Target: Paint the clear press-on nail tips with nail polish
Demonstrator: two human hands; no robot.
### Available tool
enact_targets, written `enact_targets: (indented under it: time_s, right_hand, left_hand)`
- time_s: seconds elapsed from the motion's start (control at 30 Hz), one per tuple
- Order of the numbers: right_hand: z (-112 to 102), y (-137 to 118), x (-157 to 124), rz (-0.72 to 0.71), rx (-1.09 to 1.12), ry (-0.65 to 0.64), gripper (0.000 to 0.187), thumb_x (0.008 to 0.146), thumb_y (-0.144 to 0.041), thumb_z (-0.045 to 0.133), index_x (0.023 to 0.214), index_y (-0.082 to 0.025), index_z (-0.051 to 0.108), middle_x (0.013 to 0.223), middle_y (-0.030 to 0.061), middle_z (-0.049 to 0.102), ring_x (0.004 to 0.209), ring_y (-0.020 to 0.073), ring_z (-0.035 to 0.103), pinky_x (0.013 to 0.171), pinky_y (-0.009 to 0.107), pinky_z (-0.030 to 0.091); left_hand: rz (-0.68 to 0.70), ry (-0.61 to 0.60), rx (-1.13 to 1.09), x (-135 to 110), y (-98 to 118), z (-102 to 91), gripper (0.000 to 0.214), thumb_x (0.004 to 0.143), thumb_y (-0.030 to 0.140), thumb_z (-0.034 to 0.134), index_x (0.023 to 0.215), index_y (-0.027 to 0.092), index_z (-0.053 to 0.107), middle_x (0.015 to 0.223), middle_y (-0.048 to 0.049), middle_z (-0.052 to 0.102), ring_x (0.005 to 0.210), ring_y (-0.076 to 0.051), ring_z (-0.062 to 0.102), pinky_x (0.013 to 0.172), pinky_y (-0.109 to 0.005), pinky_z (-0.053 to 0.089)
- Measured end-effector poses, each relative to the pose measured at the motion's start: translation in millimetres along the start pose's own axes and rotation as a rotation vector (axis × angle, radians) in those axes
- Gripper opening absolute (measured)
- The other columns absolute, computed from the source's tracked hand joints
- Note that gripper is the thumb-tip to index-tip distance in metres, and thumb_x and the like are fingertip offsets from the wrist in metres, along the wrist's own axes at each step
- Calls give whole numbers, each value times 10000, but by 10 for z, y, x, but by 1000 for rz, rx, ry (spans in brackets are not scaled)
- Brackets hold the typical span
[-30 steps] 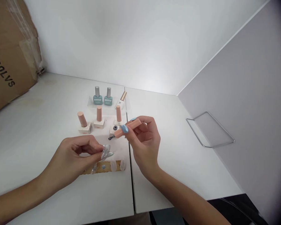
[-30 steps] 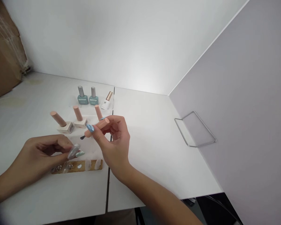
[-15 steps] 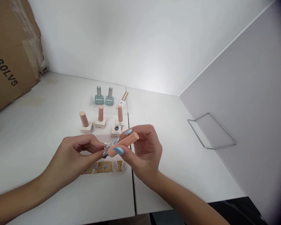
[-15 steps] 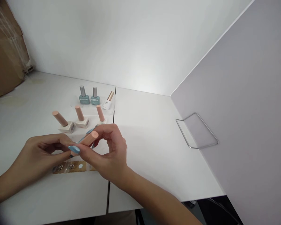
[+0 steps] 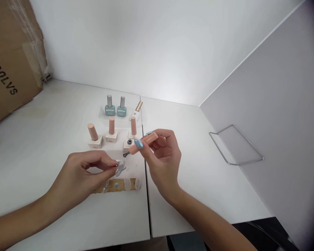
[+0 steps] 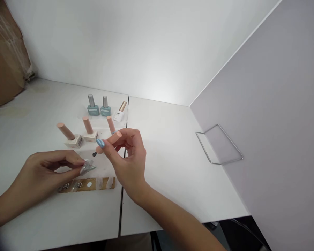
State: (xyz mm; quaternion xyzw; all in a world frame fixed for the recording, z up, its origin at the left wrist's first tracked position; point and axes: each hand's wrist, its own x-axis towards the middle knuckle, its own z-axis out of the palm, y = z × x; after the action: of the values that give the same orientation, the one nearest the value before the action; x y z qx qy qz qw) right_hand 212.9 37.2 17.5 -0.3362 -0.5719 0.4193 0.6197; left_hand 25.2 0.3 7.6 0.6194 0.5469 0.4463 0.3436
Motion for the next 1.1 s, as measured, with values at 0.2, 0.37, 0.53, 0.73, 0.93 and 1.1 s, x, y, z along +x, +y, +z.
enact_targets:
  time_s: [0.2, 0.37, 0.53, 0.73, 0.93, 1.1]
  right_hand:
    - [2, -38, 12, -81, 55, 3, 241, 890, -210, 804, 922, -273, 574, 694, -67, 756, 655, 124, 698, 614, 294, 557]
    - [27, -38, -28, -263, 22, -165, 284, 876, -197, 829, 952, -275, 567, 684, -72, 740, 599, 111, 653, 594, 282, 550]
    - [30, -17, -47, -169, 0, -176, 363, 818, -190, 887, 935, -284, 557, 677, -83, 721, 593, 120, 647, 597, 294, 570]
    - [30, -5, -30, -55, -16, -70, 332, 856, -229, 859, 923, -287, 538, 660, -76, 751, 629, 135, 653, 634, 316, 539]
    - [-15, 25, 27, 87, -22, 31, 300, 884, -328, 834, 908, -277, 539, 682, -69, 739, 680, 155, 731, 669, 345, 561]
    - [-31, -10, 39, 59, -4, 64, 259, 895, -275, 799, 906, -280, 541, 665, -88, 698, 675, 155, 758, 658, 345, 578]
  left_hand:
    - [2, 12, 17, 19, 24, -15, 122, 739, 299, 740, 621, 282, 768, 628, 41, 775, 554, -139, 728, 523, -152, 592]
    - [13, -7, 40, 24, 42, -41, 143, 774, 304, 739, 639, 279, 777, 610, 36, 756, 560, -145, 714, 521, -176, 584]
    - [7, -17, 34, -4, 41, -39, 149, 785, 320, 751, 643, 282, 773, 608, 33, 747, 558, -152, 706, 514, -191, 580]
    - [17, -16, 42, 0, 46, -23, 124, 747, 306, 753, 628, 282, 775, 627, 20, 778, 547, -164, 716, 500, -192, 588]
    - [12, -17, 53, -9, 38, -14, 133, 753, 325, 765, 629, 279, 775, 644, 17, 786, 571, -161, 730, 530, -179, 596]
    - [-74, -19, -27, 1, 28, -30, 143, 731, 308, 794, 602, 271, 746, 614, 37, 751, 573, -131, 722, 557, -141, 586]
